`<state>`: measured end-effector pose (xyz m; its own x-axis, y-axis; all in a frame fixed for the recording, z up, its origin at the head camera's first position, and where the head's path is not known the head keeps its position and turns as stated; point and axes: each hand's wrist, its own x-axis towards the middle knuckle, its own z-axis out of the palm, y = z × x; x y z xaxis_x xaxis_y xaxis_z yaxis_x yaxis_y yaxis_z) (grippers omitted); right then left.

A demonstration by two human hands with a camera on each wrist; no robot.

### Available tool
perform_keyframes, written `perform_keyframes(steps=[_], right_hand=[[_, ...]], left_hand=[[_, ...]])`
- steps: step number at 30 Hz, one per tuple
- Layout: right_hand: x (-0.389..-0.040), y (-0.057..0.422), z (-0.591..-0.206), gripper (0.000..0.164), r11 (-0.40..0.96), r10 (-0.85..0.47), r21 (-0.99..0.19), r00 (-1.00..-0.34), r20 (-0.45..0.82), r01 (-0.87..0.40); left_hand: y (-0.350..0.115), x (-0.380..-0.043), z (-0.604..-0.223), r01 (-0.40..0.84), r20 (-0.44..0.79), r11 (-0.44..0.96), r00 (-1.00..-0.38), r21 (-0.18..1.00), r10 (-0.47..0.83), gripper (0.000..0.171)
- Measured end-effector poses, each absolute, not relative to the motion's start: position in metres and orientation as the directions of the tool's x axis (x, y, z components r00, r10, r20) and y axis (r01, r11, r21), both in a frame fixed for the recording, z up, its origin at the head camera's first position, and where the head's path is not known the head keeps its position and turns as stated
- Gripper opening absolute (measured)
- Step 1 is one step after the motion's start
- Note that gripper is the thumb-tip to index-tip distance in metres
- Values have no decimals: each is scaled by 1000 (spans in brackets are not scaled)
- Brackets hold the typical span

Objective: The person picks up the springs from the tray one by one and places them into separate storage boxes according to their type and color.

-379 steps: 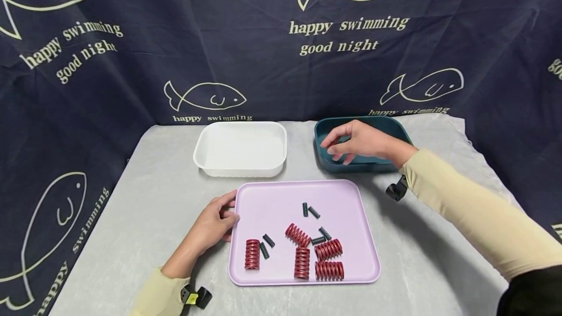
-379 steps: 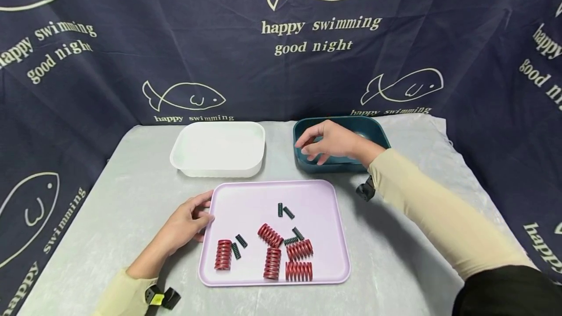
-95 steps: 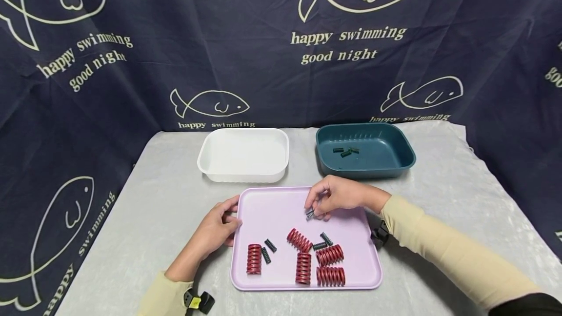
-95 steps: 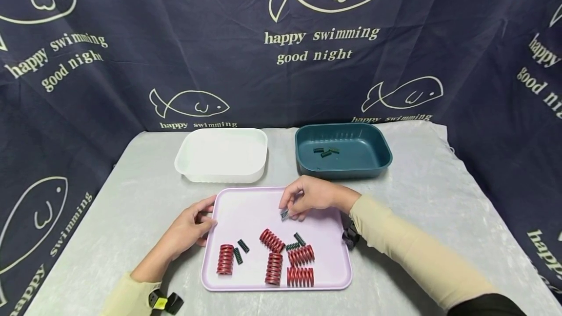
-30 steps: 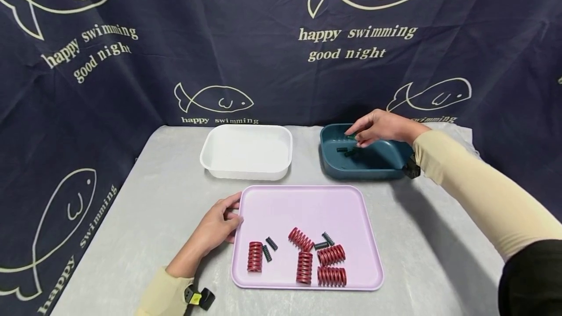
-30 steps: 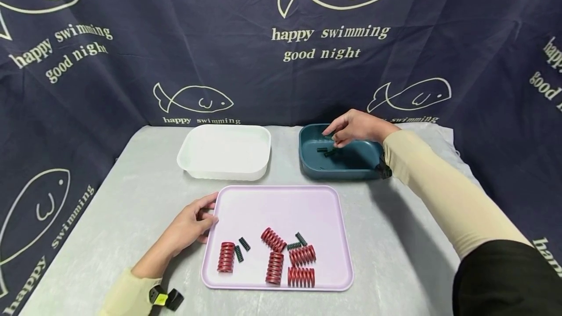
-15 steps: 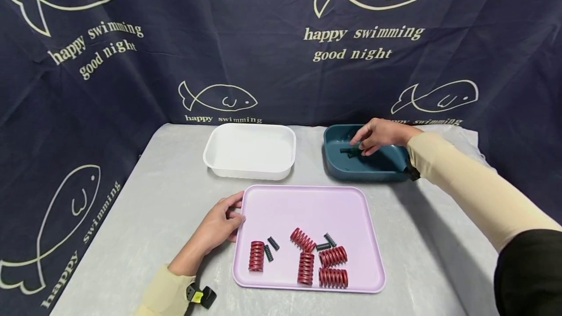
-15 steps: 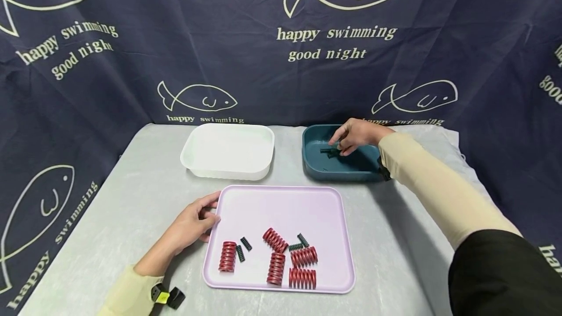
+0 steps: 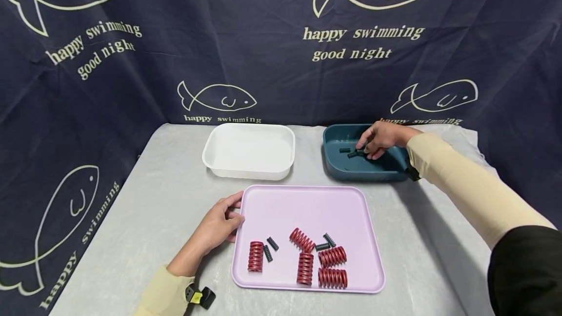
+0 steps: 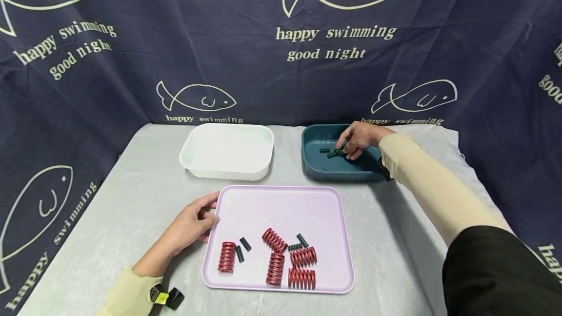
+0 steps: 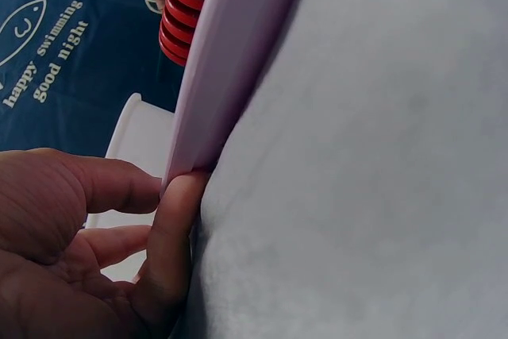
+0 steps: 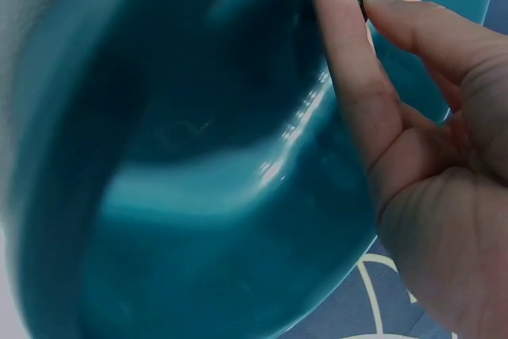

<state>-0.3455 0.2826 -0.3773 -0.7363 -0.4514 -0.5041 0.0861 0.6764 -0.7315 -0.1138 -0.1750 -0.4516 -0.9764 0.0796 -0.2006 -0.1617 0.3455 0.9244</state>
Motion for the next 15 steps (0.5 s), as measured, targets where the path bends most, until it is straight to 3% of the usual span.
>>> perform_keyframes(steps=[15], right_hand=[[-335, 295, -371, 32, 671, -445, -740, -775, -448, 42]], left_hand=[[-174, -116, -451, -167, -211, 337, -973, 926, 97, 64]])
